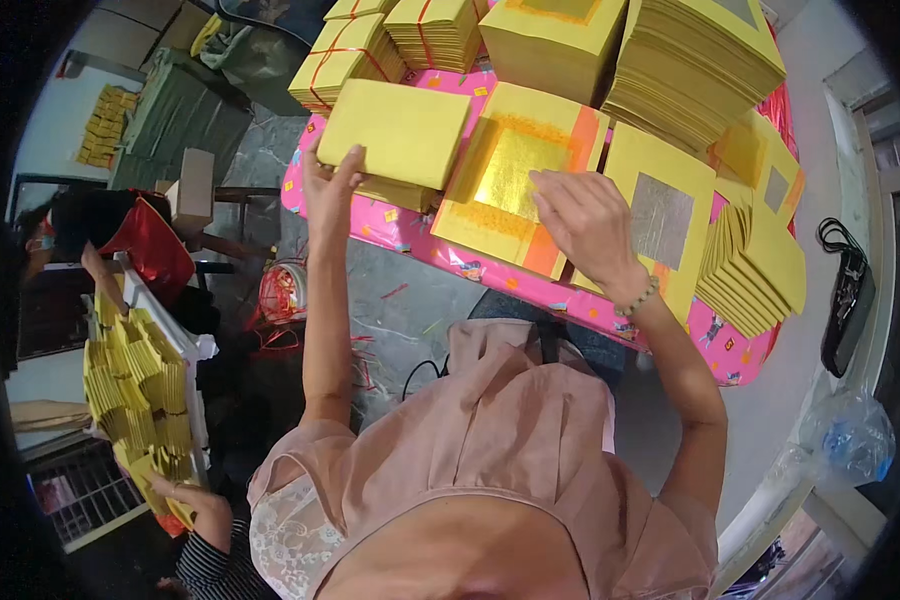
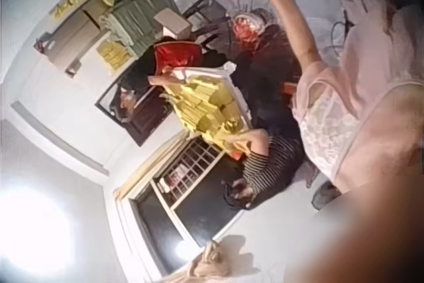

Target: Bundling stacks of yellow joss paper and tying them securely with red plastic string.

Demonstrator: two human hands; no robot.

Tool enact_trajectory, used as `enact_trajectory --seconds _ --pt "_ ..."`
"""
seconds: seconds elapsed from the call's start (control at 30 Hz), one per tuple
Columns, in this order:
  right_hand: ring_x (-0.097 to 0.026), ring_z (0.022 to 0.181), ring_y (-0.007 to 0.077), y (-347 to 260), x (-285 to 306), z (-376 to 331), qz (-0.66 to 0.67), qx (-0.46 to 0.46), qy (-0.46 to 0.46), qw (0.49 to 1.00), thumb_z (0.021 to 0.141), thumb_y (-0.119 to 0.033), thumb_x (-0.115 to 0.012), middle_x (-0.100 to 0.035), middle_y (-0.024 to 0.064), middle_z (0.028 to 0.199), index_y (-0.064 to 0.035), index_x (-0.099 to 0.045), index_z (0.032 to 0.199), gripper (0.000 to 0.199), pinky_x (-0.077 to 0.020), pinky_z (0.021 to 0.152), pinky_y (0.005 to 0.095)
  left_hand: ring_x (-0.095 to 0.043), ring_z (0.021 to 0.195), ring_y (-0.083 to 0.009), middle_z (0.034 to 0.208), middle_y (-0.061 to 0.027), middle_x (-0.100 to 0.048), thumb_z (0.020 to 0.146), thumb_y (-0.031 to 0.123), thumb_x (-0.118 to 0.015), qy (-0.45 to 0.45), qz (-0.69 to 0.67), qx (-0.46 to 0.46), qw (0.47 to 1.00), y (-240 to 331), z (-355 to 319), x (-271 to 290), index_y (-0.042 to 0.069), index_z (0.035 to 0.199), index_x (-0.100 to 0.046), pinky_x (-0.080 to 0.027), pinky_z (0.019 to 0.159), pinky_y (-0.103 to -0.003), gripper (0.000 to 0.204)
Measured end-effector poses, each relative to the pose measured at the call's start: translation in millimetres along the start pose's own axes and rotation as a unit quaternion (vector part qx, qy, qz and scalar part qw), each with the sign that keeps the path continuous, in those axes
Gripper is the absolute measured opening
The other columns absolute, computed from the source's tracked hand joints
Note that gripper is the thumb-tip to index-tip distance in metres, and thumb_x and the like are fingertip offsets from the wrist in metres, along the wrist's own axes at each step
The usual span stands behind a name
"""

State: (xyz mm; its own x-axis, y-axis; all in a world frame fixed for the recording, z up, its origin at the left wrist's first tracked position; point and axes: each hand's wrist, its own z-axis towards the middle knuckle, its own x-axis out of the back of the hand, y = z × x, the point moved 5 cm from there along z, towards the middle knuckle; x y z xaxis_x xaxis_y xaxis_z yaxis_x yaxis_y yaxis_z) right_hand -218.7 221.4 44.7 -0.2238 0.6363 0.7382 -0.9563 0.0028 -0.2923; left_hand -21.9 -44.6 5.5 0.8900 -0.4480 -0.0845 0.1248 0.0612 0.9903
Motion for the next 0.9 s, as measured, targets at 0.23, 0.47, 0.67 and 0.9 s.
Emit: enact_trajectory --seconds 0.23,0.47,0.67,0.9 --pt "-0.067 0.092 0.0273 12.1 -8.4 -12.9 0.005 -0.054 -0.041 0.998 0.089 -0.014 -0.066 -0.072 0.0088 0.100 -0.0049 -0.071 0.105 0.019 -0.0509 0.085 0.0391 -0.066 0.091 -0.0179 0.110 -0.0149 -0.061 0.086 0.007 -0.073 0.053 0.055 0.011 0.997 -30.0 19.1 43.2 -0.006 0.131 -0.038 -0.058 0.064 -0.028 0.058" --pt "-0.066 0.095 0.0275 12.3 -9.6 -14.8 -0.002 -0.051 -0.066 0.997 0.087 -0.013 -0.066 -0.070 0.0090 0.102 -0.0059 -0.071 0.106 0.020 -0.0509 0.086 0.0395 -0.067 0.086 -0.0194 0.108 -0.0163 -0.062 0.085 0.005 -0.073 0.018 0.098 0.016 0.995 -58.0 24.1 49.0 -0.006 0.129 -0.040 -0.059 0.064 -0.029 0.056" --pt "-0.066 0.096 0.0274 11.9 -9.4 -16.0 0.006 -0.048 -0.075 0.996 0.087 -0.013 -0.066 -0.069 0.0087 0.103 -0.0058 -0.071 0.105 0.019 -0.0509 0.086 0.0398 -0.067 0.088 -0.0185 0.108 -0.0168 -0.065 0.083 0.006 -0.076 0.024 0.061 0.061 0.996 -74.1 29.5 59.0 -0.007 0.127 -0.045 -0.056 0.067 -0.029 0.055" --pt "-0.065 0.096 0.0280 8.6 -5.2 -16.2 0.011 -0.052 -0.078 0.996 0.087 -0.014 -0.067 -0.068 0.0092 0.104 -0.0054 -0.070 0.104 0.019 -0.0507 0.087 0.0394 -0.065 0.097 -0.0260 0.111 -0.0201 -0.063 0.079 0.019 -0.080 0.053 0.201 0.014 0.978 -75.8 30.5 62.6 -0.008 0.125 -0.050 -0.055 0.080 -0.035 0.061"
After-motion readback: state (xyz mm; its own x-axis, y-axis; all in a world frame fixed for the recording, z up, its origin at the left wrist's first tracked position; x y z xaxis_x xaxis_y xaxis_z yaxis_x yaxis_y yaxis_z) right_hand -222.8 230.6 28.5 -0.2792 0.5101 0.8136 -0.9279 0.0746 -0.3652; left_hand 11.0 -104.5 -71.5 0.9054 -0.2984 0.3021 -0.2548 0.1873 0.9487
